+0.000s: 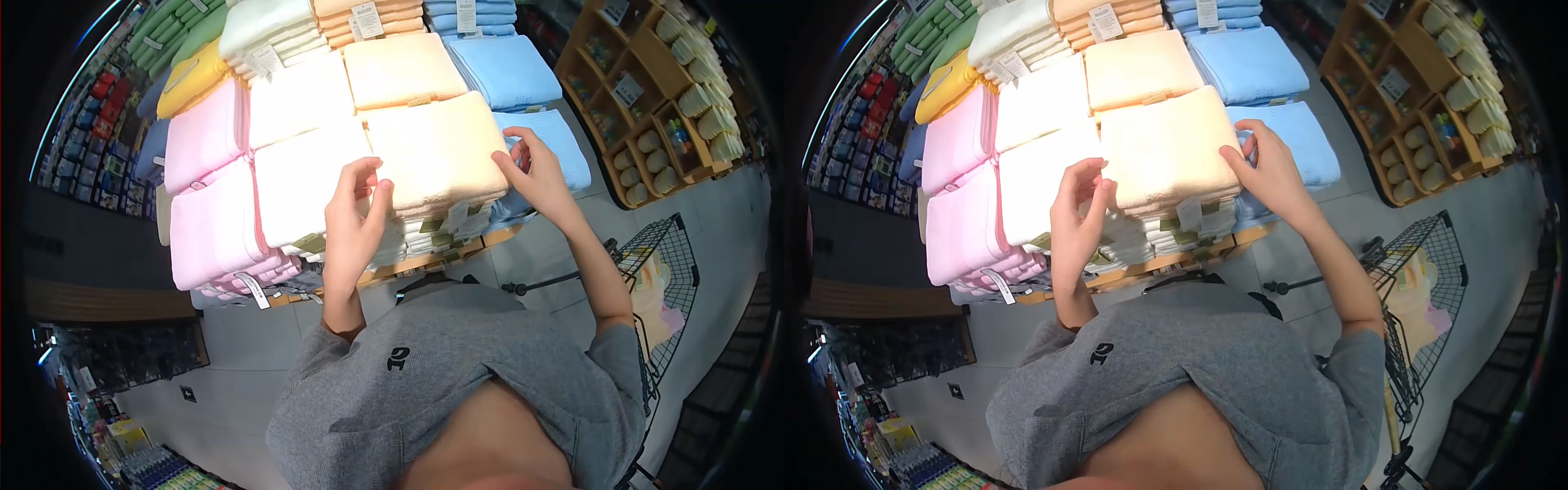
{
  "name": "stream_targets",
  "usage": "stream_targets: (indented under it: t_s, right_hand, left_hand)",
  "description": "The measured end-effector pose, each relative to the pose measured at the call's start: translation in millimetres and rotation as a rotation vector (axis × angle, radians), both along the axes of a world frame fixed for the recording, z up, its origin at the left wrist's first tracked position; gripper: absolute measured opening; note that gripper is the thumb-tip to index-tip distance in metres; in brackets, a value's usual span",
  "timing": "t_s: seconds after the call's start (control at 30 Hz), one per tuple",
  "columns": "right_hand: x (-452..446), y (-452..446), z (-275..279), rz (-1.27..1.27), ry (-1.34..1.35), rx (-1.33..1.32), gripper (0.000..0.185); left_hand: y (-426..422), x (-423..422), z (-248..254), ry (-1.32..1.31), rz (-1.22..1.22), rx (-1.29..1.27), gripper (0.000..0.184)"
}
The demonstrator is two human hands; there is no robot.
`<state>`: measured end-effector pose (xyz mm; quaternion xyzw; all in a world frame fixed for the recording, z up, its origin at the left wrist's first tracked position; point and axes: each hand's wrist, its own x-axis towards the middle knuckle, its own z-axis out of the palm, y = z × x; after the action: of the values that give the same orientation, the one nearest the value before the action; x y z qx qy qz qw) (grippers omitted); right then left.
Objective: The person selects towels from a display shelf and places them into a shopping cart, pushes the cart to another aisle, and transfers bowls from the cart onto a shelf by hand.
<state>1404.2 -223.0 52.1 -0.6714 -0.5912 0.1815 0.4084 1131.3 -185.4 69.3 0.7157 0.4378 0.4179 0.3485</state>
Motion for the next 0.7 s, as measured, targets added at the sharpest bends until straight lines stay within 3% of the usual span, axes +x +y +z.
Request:
stream_targets:
  t_s: [0.07,0.17,0.27,0.37,0.7]
  right_hand:
    - [-11.4,-4.1,0.1,-0.105,-0.224,0.275,0.027]
    - [-38.8,-17.3,20.0,0.01,-0.095,0.086,0.025]
    - [-65.9,-22.2,24.0,0.246,0.189,-0.034,0.019]
    - [-87.2,-9.7,17.1,0.29,0.296,-0.043,0.021]
    - [-93.4,-1.3,13.7,0.393,0.712,-0.084,0.015]
  left_hand:
    - [4.0,0.1,-1.1,-0.045,-0.032,0.027,0.028]
    - [7.9,3.7,-2.8,-0.154,-0.068,0.08,0.026]
    - [2.3,12.3,-3.4,-0.376,-0.221,-0.133,0.024]
    - [2.7,15.9,-5.6,-0.278,-0.298,-0.064,0.024]
    - [7.0,13.8,-4.5,-0.22,-0.205,-0.082,0.021]
